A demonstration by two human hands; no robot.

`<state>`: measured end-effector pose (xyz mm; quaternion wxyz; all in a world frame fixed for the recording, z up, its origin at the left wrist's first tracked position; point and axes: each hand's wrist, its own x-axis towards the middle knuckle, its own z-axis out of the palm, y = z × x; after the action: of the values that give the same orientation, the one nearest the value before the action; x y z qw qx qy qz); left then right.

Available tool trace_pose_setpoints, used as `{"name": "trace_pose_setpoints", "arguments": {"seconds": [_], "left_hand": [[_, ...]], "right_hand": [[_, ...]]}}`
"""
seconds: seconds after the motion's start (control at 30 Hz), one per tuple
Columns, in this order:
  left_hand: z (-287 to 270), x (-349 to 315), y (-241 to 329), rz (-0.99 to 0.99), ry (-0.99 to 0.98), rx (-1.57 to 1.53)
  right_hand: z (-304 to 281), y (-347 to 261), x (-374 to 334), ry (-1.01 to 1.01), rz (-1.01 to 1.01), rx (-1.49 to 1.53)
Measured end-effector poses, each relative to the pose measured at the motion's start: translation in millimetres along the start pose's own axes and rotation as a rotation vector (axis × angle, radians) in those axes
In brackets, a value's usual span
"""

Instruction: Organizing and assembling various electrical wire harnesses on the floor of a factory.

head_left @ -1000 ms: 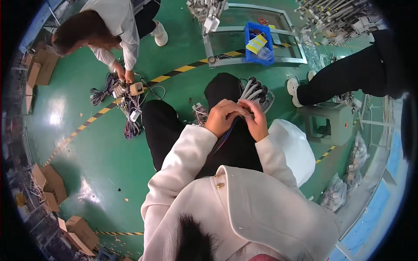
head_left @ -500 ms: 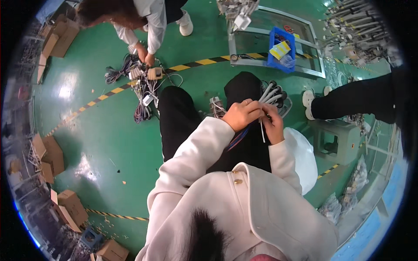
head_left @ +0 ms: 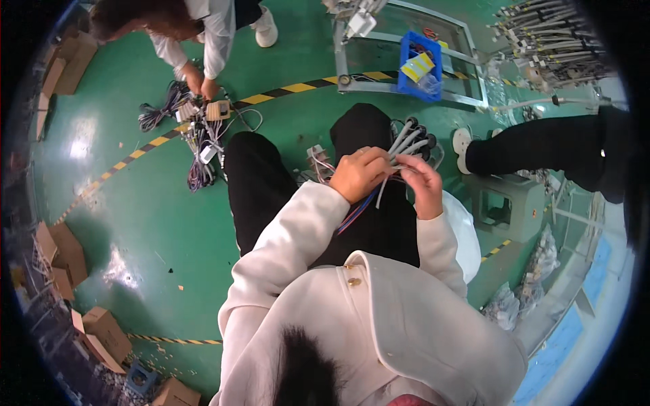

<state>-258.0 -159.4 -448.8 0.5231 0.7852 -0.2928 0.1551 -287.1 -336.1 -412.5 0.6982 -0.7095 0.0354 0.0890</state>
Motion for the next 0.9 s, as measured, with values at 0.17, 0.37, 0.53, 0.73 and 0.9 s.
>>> {"name": "trace_pose_setpoints", "arguments": {"seconds": [0.17,0.37,0.53,0.73,0.9], "left_hand": [[0.5,0.9,-1.9,-0.051,-0.005,-0.065],[1.9,-13.6,-8.7,-0.334,0.105,-0.506],[-0.9,-25.2,-9.7,-0.731,0.148,-0.891],[-8.4,-13.9,-7.8,-0.867,0.086,-0.948],[-2.4,-3.9,-10.1,-0.761,0.043,-1.16]], "right_hand": [[-1.3,2.3,0.2,0.016,-0.153,-0.32],[-2.5,29.0,-15.9,0.093,-0.084,-0.06],[-10.8,35.1,-28.9,0.081,-0.245,-0.338],[-1.6,19.0,-29.5,0.065,-0.293,-0.339],[8.7,10.0,-24.6,-0.041,-0.189,0.102]]}}
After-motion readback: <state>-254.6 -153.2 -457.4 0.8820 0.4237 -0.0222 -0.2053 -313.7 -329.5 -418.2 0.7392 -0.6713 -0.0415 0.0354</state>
